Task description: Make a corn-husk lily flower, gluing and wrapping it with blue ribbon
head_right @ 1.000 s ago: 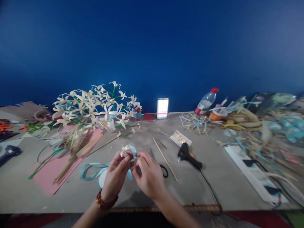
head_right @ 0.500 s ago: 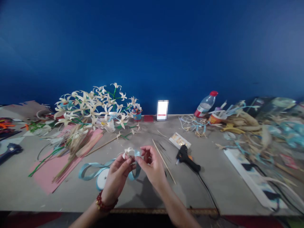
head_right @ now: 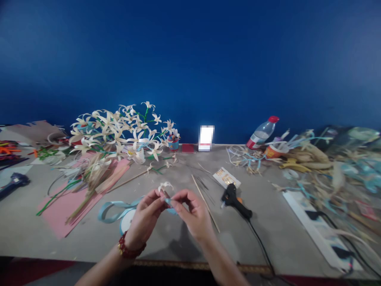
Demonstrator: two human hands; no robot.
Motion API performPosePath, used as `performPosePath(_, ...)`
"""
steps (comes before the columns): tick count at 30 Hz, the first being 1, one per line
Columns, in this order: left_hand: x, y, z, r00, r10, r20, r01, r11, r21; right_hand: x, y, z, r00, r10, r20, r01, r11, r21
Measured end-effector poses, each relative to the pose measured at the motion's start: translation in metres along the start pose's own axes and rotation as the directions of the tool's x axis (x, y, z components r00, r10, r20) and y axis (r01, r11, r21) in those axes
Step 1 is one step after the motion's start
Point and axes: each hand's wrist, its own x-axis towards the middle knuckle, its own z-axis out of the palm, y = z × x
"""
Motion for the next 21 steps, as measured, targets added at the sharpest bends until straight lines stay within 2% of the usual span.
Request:
performPosePath(6,-0.004,0.001,0.005,1.0,-0.025,-0.007,0.025,1.0,0.018,0.006,0.001,0.01,0.994,-0.055,-0.091,0.054,0.998,-0.019)
performPosePath(11,-0.004,0.002,0.009,1.0,0.003,-0.006,-0.003,0.999,0.046,0.006,0.004,0.012,0.975,-0.178,-0.133,0.147,0.965,-0.216)
performPosePath(21,-0.006,0.0,0.007,1.0,0.029,0.002,-0.029,0.998,0.057,0.007,0.005,0.017,0.962,-0.203,-0.183,0.153,0.954,-0.257)
